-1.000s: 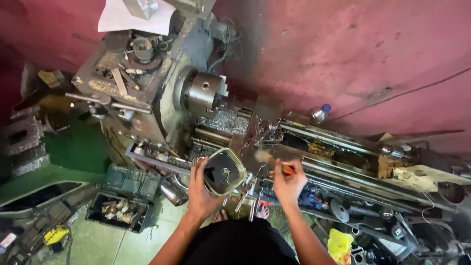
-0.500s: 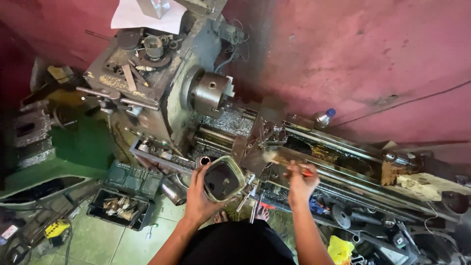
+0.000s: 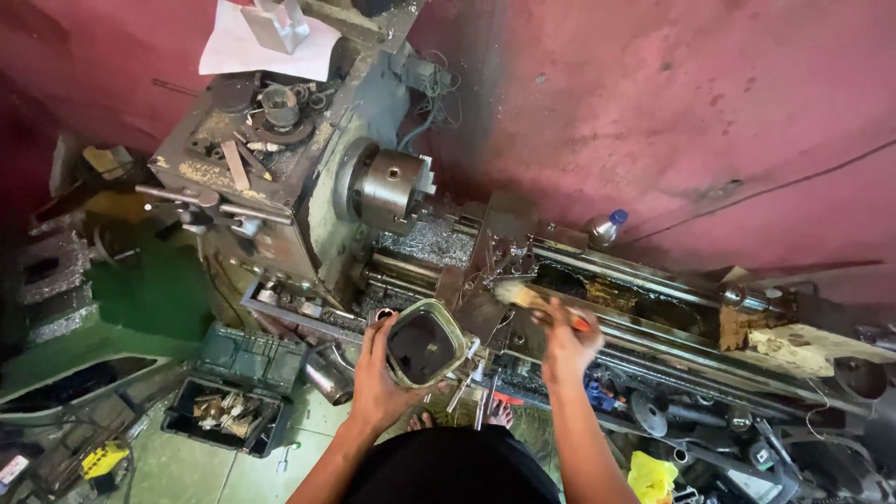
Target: The person holds a small metal container in their left hand and uses a brush in their right hand to apply liquid to the lathe machine. They repeatedly dip the brush into the container and scrub various parts of the machine, including the bed and carriage, to clean off metal shavings and debris.
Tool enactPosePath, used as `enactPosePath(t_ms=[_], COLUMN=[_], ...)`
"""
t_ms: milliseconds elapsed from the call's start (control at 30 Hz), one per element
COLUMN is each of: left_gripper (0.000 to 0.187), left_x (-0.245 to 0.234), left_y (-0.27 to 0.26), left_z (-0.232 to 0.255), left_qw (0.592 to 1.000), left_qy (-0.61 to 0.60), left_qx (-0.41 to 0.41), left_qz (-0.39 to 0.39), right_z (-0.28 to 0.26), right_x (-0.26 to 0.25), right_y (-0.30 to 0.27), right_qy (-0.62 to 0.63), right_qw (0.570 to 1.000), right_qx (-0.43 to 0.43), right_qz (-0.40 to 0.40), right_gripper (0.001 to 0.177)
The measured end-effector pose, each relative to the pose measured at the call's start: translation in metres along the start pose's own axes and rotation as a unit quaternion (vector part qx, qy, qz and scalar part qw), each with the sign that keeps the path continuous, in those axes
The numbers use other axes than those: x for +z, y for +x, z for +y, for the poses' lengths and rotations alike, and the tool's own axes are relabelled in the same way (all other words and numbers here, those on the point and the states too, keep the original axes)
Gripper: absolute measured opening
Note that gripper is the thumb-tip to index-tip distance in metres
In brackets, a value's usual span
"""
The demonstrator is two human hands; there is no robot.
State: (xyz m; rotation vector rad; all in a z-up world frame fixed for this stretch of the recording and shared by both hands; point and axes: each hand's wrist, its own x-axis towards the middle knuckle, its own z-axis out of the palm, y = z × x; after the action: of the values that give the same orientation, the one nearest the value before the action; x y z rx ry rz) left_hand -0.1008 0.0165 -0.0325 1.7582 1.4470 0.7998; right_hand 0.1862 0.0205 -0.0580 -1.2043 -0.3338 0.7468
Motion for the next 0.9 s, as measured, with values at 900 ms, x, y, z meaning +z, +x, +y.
enactPosePath(t_ms=[900], left_gripper=[0.136], left_x=[0.025], left_y=[0.01], left_z=[-0.022], left_qw=[0.999], left_qy=[0.006], left_qx=[0.035], left_qz=[-0.016], right_z=[0.01], right_x=[-0.01], right_y=[-0.001], right_qy=[-0.597], right_qw=[0.756], right_qx=[-0.226], right_qz=[-0.145], right_gripper=[0.022])
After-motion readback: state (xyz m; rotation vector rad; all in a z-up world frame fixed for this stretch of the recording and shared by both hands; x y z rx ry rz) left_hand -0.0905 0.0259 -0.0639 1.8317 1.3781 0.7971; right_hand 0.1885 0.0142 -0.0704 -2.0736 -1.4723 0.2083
